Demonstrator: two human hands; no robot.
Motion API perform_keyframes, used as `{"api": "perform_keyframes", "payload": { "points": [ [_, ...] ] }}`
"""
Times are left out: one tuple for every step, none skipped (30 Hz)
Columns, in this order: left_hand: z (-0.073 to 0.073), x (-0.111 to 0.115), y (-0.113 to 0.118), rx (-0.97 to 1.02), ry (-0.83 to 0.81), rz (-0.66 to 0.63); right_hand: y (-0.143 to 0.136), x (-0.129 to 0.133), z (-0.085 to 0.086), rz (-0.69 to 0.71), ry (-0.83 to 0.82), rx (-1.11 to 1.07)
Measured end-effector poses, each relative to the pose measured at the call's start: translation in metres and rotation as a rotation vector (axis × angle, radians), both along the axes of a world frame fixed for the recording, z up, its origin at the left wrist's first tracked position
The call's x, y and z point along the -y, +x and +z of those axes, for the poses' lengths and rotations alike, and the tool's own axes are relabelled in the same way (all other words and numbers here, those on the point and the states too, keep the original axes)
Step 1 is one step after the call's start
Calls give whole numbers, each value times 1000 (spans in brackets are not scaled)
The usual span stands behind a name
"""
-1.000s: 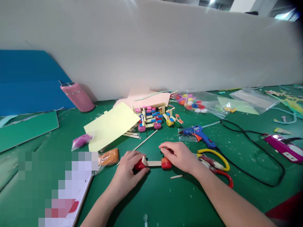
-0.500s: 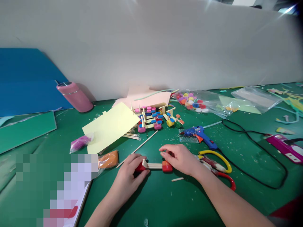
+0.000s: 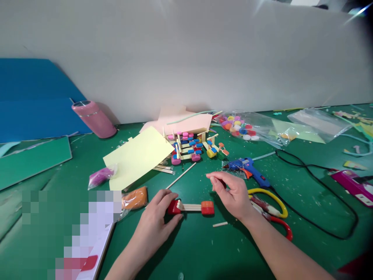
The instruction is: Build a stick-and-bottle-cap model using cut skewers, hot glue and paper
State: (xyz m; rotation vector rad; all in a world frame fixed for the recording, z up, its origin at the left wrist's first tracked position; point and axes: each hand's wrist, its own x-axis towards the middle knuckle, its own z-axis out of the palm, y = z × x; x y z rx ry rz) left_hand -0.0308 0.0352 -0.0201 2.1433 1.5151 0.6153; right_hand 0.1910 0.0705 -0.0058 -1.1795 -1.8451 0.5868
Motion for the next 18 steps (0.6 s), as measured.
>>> {"api": "perform_keyframes", "payload": {
  "points": [
    [2, 0, 0, 14, -43, -15, 0, 0, 0, 8, 1, 4],
    [3, 0, -1, 27, -80, -32, -1, -1, -1, 23, -3, 13],
    [4, 0, -1, 39, -108, -47, -1, -1, -1, 48, -14, 30],
    [5, 0, -1, 50, -124, -60, -2, -1, -1, 87, -34, 63],
    [5, 0, -1, 60, -130, -69, -3, -1, -2, 135, -59, 105],
    [5, 0, -1, 69, -130, -74, -4, 0, -1, 188, -84, 150],
    [4, 0, -1, 76, -123, -76, -5, 0, -1, 237, -105, 192],
    [4, 0, -1, 83, -110, -75, -7, 1, 0, 279, -123, 230],
    [3, 0, -2, 90, -92, -70, -8, 2, 1, 310, -139, 259],
    [1, 1, -2, 93, -72, -63, -9, 3, 3, 332, -155, 280],
    [0, 1, -2, 96, -53, -57, -10, 4, 4, 348, -174, 300],
    [-1, 1, -2, 99, -36, -51, -11, 5, 6, 368, -198, 323],
    [-3, 1, -2, 102, -22, -46, -11, 6, 7, 393, -227, 348],
    [-4, 0, -2, 106, -9, -44, -12, 8, 8, 421, -260, 371],
    [-5, 0, -1, 112, -2, -40, -13, 9, 9, 448, -293, 388],
    [-6, 0, 0, 121, 12, -39, -13, 10, 8, 469, -324, 400],
    [-7, 0, 1, 127, 16, -39, -14, 11, 8, 481, -350, 408],
    [-8, -1, 2, 134, 19, -41, -15, 13, 7, 484, -368, 410]
  ]
}}
